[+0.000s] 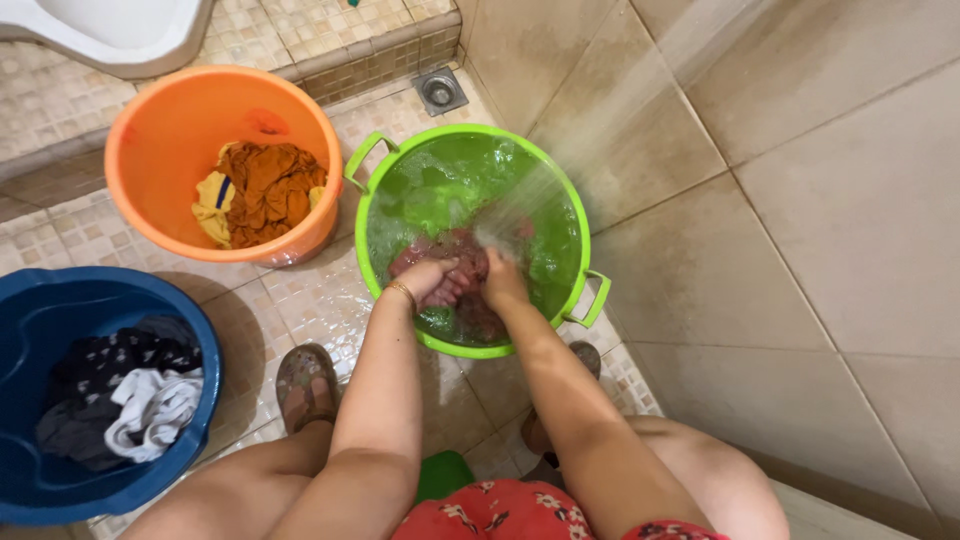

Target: The person washes a red garment by hand in a green basin filled with water. They repeatedly submerge, agitate, and wring the cloth under a running shower stream, then transfer it to an orange bucket.

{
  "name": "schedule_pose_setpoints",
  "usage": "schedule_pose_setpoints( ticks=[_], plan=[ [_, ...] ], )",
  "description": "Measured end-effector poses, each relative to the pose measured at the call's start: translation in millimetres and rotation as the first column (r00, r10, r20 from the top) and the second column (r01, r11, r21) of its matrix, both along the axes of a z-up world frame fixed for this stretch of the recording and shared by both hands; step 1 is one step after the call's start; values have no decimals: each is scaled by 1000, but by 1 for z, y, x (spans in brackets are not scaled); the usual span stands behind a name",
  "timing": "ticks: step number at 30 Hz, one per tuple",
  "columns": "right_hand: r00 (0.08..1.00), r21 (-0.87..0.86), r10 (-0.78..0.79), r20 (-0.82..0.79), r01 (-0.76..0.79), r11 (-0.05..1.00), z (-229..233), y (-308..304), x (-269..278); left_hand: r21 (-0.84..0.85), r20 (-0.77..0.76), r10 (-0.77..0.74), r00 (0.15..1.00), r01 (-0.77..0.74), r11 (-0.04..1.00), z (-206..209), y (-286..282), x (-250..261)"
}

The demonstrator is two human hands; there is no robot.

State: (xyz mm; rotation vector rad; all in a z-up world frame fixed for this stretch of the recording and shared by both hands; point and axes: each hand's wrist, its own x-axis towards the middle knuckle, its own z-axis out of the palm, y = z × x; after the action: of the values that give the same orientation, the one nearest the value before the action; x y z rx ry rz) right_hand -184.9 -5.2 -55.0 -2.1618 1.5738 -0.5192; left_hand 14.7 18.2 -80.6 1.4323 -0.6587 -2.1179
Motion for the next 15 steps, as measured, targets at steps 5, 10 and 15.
schedule_pose_setpoints(
  ticks=[5, 10, 15],
  plan=[
    [944, 335, -301, 134, 243, 910, -2, -16, -13, 261, -300, 44, 953, 37, 965, 38, 32, -16],
    [789, 390, -311, 529, 99, 915, 117, -6, -9, 454, -564, 341, 752, -63, 889, 87, 50, -52],
    [806, 272, -127, 578, -43, 961, 288, 49, -22, 132, -744, 106, 660, -10, 991, 169, 45, -78]
  ],
)
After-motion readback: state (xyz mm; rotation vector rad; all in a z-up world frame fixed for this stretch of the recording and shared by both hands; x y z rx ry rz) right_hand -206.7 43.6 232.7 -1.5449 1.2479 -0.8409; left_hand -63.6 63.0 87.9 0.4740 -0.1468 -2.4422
